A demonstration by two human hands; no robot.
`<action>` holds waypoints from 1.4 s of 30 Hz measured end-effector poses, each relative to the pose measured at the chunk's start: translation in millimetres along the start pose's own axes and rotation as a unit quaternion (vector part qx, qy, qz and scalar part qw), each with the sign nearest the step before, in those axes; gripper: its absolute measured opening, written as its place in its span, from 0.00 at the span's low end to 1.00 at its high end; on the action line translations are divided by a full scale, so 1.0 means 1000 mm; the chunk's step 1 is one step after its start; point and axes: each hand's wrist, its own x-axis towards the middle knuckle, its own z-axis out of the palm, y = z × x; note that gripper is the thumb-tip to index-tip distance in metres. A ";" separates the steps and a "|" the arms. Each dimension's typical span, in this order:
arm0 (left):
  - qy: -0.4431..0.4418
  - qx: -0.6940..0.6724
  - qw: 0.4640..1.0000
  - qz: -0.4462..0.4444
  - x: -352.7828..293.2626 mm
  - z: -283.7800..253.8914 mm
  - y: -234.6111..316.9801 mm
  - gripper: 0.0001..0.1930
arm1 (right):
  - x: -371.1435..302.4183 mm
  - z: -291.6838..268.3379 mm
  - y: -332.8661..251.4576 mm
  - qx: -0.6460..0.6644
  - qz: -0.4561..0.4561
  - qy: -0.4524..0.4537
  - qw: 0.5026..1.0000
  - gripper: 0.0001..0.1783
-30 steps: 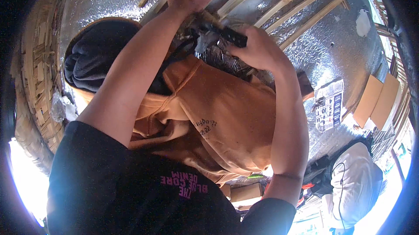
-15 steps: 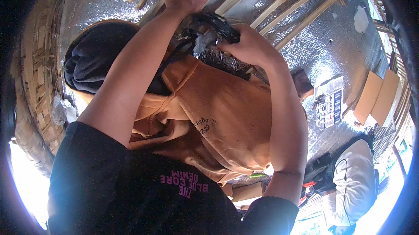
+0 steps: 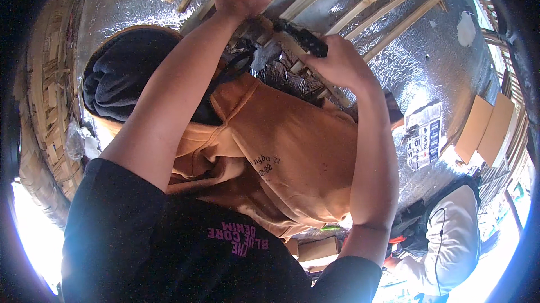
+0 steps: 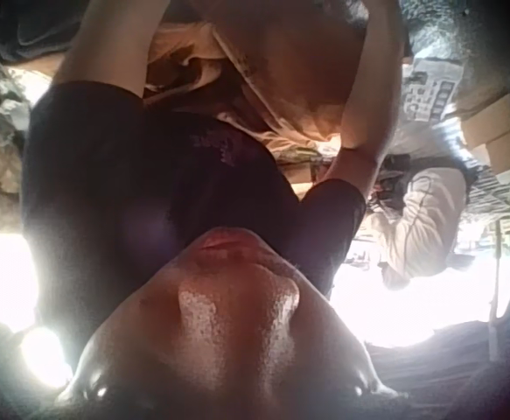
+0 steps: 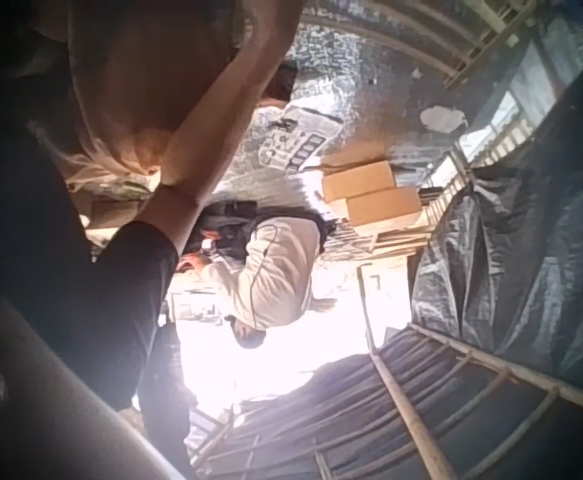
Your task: The person constructs a wooden frame by positioning thin wood strips into a grid and hammering small nails into the joints to secure them.
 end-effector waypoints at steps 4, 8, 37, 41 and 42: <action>0.037 -0.020 0.999 0.020 -0.004 0.001 -0.004 0.42 | -0.001 0.000 -0.010 0.186 -0.062 0.024 0.980 0.23; 0.019 -0.037 0.999 0.017 0.002 -0.001 0.002 0.41 | 0.006 0.000 0.003 -0.008 0.069 -0.010 0.998 0.22; 0.013 0.001 1.000 0.004 0.000 -0.003 0.006 0.42 | 0.003 0.011 -0.001 0.023 -0.007 -0.026 0.999 0.24; 0.023 -0.027 0.999 0.007 0.003 -0.005 0.003 0.41 | -0.008 0.000 -0.023 0.128 -0.053 -0.033 0.990 0.22; 0.021 -0.026 0.999 0.007 0.001 -0.005 0.000 0.41 | -0.010 -0.002 -0.032 0.215 -0.056 -0.037 0.974 0.20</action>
